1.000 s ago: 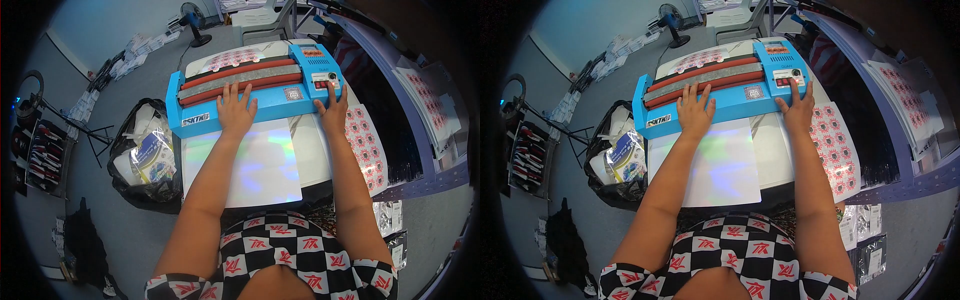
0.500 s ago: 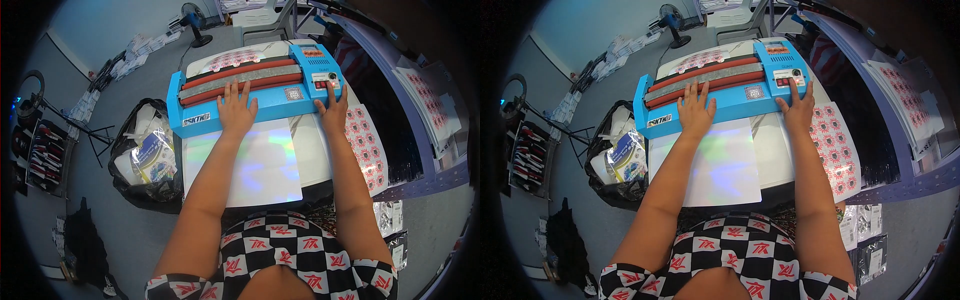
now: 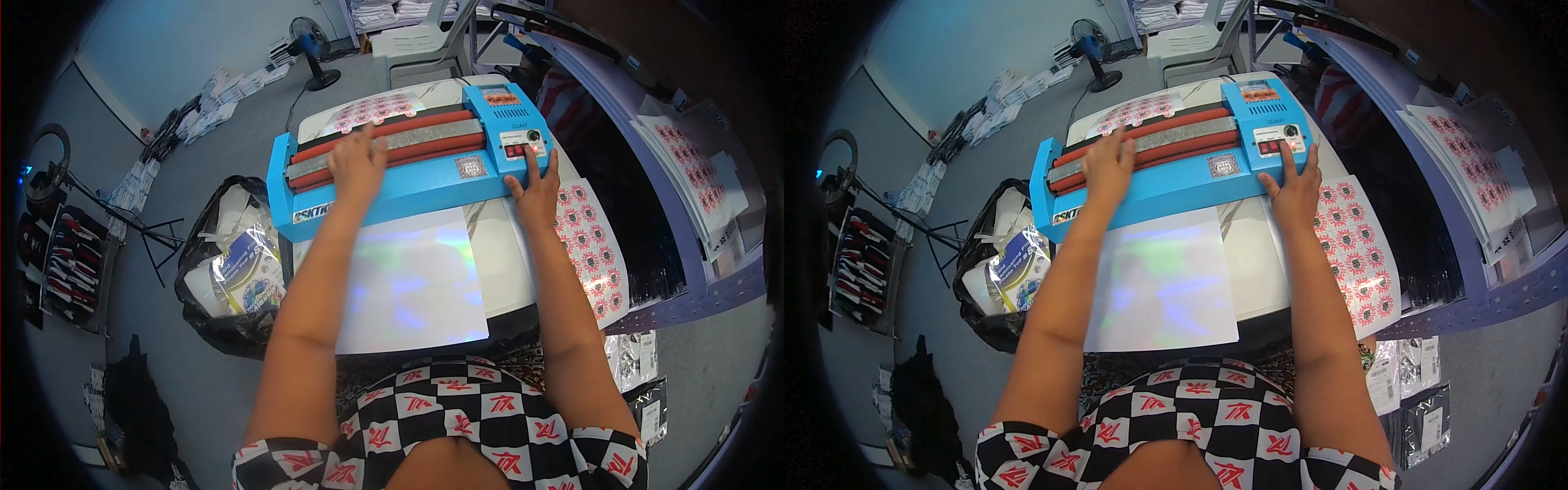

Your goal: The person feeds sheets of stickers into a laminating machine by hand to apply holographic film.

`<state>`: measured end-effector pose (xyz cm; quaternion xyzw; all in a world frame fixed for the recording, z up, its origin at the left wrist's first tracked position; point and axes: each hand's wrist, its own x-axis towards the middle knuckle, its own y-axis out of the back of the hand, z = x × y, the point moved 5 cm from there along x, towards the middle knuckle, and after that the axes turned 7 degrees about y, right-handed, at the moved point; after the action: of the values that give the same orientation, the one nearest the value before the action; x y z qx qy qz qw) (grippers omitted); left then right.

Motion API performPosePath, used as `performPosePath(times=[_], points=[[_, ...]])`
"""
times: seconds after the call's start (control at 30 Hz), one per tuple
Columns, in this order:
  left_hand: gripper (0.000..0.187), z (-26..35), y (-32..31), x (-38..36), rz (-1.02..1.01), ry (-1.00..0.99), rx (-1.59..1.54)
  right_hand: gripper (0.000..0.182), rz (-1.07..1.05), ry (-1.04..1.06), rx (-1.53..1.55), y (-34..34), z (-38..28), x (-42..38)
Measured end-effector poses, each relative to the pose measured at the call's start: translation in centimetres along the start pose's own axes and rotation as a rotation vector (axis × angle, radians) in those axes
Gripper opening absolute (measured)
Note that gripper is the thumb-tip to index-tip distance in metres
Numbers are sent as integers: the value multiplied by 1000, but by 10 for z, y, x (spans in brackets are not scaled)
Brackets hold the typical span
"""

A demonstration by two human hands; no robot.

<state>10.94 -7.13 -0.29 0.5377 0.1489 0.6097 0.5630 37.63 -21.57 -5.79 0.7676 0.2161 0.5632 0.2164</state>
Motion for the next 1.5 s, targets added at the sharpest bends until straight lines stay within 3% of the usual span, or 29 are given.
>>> performPosePath(times=[0.13,0.23,0.33,0.47,0.6,0.7,0.8,0.9,0.93,1.03,1.23,1.33,1.5], points=[[54,-58,-9,72,144,117,114,60,1,9,-12,1,-1,0],[64,-91,-15,103,-225,366,248,61,1,14,-3,1,-2,1],[73,-128,-40,116,-444,442,248,62,-27,-17,2,1,-1,1],[81,-189,-87,167,-393,308,-134,64,-70,-35,19,-3,2,0],[75,-144,-29,130,-226,597,-722,64,-87,-50,19,-3,0,1],[78,-120,-7,117,-197,596,-789,63,-57,-29,7,-2,1,1],[65,-130,-11,124,-139,478,-678,62,-32,-10,-7,-1,0,1],[40,-130,-12,118,-276,331,-449,62,-29,-11,-7,0,0,1],[25,-125,-9,113,-188,267,-432,61,-30,-9,-4,-1,-1,1],[32,-114,5,99,-96,80,-188,62,-12,11,-12,-1,0,1],[33,-92,37,76,-88,47,11,62,-18,-6,-9,-2,1,0],[29,-97,35,78,-43,-123,-20,62,-13,5,0,-2,1,0],[29,-113,23,85,-167,5,-177,62,-19,-6,0,-2,0,0]])
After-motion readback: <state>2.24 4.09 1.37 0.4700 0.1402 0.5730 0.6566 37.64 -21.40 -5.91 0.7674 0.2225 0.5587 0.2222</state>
